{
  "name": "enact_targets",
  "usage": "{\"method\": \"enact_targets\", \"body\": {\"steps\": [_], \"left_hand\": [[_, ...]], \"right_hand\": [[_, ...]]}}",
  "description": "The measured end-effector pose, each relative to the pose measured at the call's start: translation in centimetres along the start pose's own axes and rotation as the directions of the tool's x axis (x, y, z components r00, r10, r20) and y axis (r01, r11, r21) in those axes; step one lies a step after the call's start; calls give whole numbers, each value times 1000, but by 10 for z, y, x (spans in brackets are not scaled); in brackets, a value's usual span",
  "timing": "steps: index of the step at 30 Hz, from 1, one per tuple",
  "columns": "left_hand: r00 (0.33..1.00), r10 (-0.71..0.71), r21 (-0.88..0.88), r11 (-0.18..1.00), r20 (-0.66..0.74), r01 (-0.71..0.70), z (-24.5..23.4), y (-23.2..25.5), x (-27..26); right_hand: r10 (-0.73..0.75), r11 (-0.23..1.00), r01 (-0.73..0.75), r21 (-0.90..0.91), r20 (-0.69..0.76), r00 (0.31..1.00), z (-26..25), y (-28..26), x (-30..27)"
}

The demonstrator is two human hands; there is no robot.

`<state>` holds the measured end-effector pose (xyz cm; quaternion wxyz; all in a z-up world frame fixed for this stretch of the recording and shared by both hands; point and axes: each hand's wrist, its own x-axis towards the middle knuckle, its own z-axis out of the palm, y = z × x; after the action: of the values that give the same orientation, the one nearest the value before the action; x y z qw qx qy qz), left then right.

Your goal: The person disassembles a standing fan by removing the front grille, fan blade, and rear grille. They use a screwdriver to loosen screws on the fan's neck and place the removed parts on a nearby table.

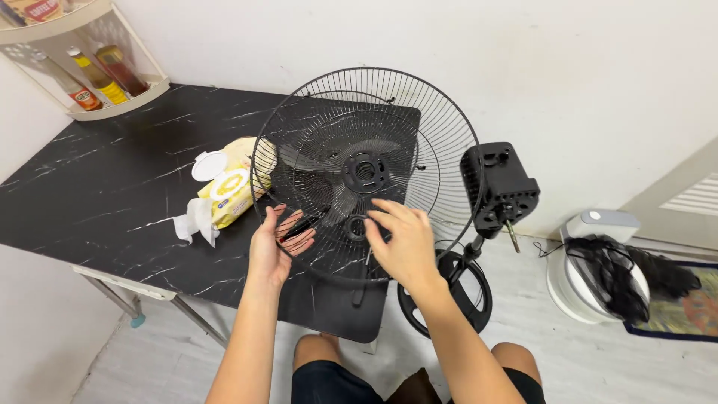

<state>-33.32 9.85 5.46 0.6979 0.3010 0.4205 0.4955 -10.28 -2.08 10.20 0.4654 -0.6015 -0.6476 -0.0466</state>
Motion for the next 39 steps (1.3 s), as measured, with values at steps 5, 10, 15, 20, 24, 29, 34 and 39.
{"method": "enact_targets", "body": {"steps": [5, 10, 15, 20, 24, 29, 34, 39], "left_hand": [[1000, -6, -136, 991, -22, 3, -6, -4, 14], [997, -11, -167, 986, -76, -2, 1, -7, 25], [991, 2, -163, 986, -133, -24, 9, -8, 38], [988, 18, -133, 990, -156, -39, 12, -11, 49], [988, 10, -144, 989, -151, -32, 11, -18, 47], [982, 111, -45, 992, -150, -119, 24, -26, 31], [888, 275, 201, 956, -368, -213, 46, -39, 9], [743, 607, 429, 772, -280, -469, 66, -72, -10]], "right_hand": [[110, 993, -110, -47, 3, 994, 0, -4, -1], [56, 996, -53, -69, 45, 997, 23, -1, -2], [57, 998, -57, -11, 67, 996, 51, 19, -4], [154, 968, -153, 199, 8, 988, 76, 41, -7], [142, 972, -138, 190, -8, 990, 83, 48, -6], [147, 982, -138, 128, -58, 987, 79, 41, 0], [261, 965, -251, 75, -201, 944, 75, 32, -17], [538, 836, -544, 74, 85, 839, 75, 29, -39]]}}
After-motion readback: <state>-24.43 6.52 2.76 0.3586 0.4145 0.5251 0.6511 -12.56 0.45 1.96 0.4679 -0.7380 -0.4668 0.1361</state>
